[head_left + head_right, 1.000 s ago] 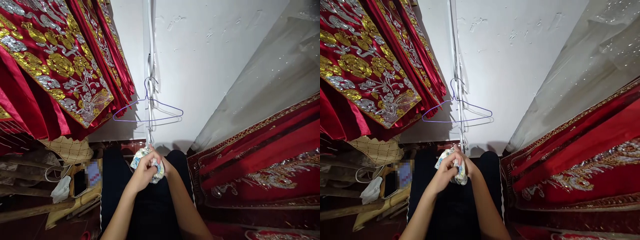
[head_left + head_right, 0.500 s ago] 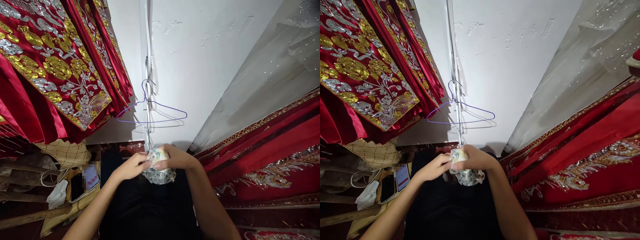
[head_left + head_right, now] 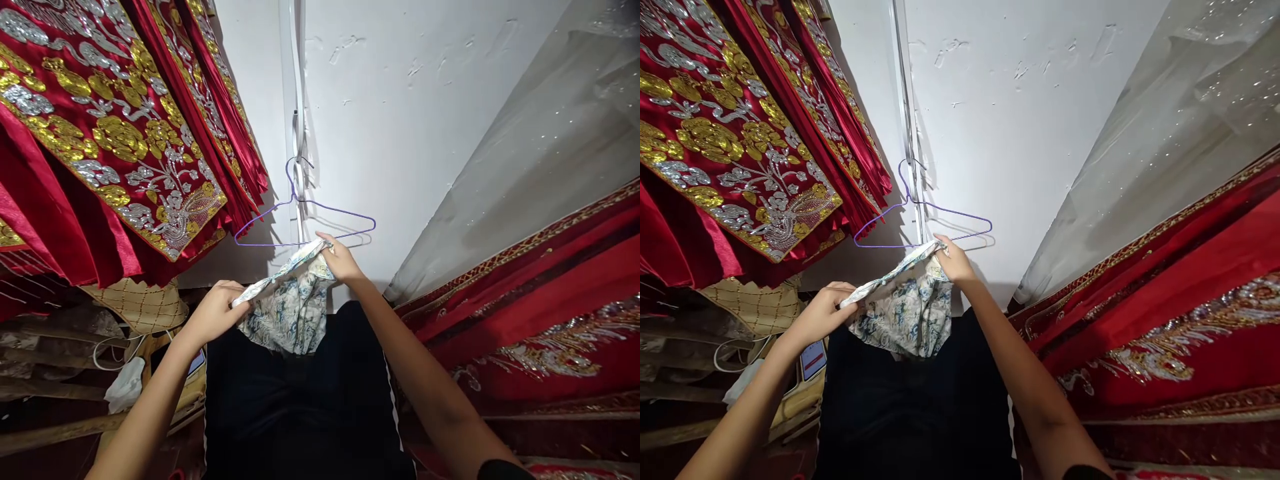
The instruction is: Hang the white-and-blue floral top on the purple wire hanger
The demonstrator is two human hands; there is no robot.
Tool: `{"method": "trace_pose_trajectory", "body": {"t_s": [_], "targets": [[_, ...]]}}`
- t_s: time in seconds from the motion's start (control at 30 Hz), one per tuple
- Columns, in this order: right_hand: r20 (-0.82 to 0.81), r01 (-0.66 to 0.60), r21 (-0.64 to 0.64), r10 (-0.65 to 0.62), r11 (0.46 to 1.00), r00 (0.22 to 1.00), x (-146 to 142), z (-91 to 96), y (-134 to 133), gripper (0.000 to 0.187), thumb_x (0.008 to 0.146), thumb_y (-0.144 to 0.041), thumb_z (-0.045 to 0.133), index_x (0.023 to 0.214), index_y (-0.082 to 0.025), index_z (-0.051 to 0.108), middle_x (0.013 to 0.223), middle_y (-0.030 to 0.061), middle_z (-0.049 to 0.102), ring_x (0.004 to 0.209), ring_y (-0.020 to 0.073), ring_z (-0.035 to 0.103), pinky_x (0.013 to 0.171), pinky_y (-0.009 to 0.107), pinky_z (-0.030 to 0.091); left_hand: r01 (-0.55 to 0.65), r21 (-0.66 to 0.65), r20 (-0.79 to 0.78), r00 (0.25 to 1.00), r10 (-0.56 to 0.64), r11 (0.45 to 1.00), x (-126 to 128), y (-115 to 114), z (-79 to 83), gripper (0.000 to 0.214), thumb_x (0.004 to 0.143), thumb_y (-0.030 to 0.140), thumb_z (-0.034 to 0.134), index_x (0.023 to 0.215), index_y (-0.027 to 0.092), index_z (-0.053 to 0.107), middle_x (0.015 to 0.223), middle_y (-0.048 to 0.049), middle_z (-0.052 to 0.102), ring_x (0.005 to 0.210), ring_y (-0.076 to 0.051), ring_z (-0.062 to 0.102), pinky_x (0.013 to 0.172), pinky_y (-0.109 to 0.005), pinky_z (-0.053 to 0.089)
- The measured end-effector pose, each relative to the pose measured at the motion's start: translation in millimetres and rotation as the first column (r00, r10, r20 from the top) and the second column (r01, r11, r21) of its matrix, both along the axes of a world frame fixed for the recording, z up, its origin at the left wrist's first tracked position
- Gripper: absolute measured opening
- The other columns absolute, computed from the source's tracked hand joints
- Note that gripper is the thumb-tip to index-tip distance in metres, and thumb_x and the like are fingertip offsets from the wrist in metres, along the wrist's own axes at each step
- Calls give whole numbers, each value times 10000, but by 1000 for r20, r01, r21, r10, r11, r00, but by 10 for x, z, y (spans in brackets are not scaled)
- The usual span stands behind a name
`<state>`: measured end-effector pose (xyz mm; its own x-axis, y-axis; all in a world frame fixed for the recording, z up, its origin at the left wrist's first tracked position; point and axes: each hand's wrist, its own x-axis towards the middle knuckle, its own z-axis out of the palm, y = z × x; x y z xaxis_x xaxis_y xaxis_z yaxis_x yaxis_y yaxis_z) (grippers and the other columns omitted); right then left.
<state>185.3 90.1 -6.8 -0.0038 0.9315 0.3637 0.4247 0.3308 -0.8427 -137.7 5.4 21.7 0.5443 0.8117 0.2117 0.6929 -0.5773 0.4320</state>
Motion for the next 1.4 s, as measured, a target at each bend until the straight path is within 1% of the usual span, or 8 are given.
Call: {"method": "trace_pose_trajectory", "body": {"t_s": [0.23, 0.4, 0.57, 0.7, 0.87, 1.03, 1.23, 1.4], "targets": [[138, 57, 14, -58, 998, 989, 154, -177, -219, 141, 730, -196, 465, 808, -231, 577, 631, -33, 511, 615, 160, 460, 602, 263, 341, -161, -149, -281, 953, 114, 976, -213, 149, -202, 486, 925, 586, 469, 689, 204, 657, 719, -58, 692, 740, -249, 658, 674, -325, 465], [42, 99, 59, -102, 993, 994, 241, -31, -412, 51, 670, -177, 446, 658, -215, 414, 590, -41, 352, 588, 131, 346, 550, 265, 255, -143, 94, -64, 987, 149, 985, -284, 400, 42, 324, 919, 464, 513, 1032, 242, 721, 1368, -84, 627, 1387, -341, 437, 1127, -517, 359], [-39, 14, 29, -13, 999, 999, 202, 61, -415, 153, 708, -215, 462, 615, -212, 340, 594, -42, 311, 587, 119, 313, 540, 272, 230, -144, 142, 250, 963, 105, 979, -4, 558, 312, 215, 922, 332, 478, 865, 195, 633, 1405, -87, 581, 1299, -289, 540, 1109, -428, 415], [-58, -48, -54, 45, 997, 997, 91, 70, -458, 87, 684, -189, 458, 619, -206, 404, 585, -41, 365, 581, 120, 354, 535, 264, 255, -155, 184, 360, 929, 80, 971, 281, 614, 399, 324, 904, 222, 448, 1199, 207, 582, 1310, -74, 637, 1219, -237, 597, 1062, -384, 457], [-71, 4, -56, -8, 998, 997, 199, 172, -574, 387, 663, -169, 552, 1017, -229, 696, 804, -2, 660, 699, 172, 553, 613, 275, 409, -153, 269, 312, 948, 64, 951, 255, 696, 492, 421, 915, 208, 448, 1312, 207, 587, 1318, -65, 653, 1215, -228, 609, 1073, -355, 448], [-210, 322, 154, -288, 934, 934, 669, 306, -449, 951, 642, -156, 652, 1540, -229, 348, 729, -22, 672, 615, 183, 568, 645, 336, 481, -146, 286, 224, 971, 82, 947, 105, 709, 638, 341, 923, 261, 481, 1202, 192, 666, 1189, -72, 705, 1090, -244, 650, 1016, -369, 476], [-23, 73, 18, -73, 997, 997, 1095, 637, -363, 311, 701, -191, 651, 984, -152, 774, 878, 69, 751, 853, 249, 680, 710, 342, 518, -139, 359, 221, 973, 61, 923, 129, 672, 740, 285, 940, 263, 465, 1122, 191, 672, 1098, -81, 653, 1056, -231, 617, 969, -354, 477], [-203, -178, -233, 131, 956, 970, 1211, 847, -571, 250, 669, -338, 816, 843, -165, 765, 740, 66, 736, 701, 269, 686, 572, 357, 535, -315, 287, 381, 904, 194, 904, 81, 749, 614, 316, 956, 335, 470, 1193, 192, 623, 1106, -78, 661, 1035, -218, 622, 951, -341, 477]]}}
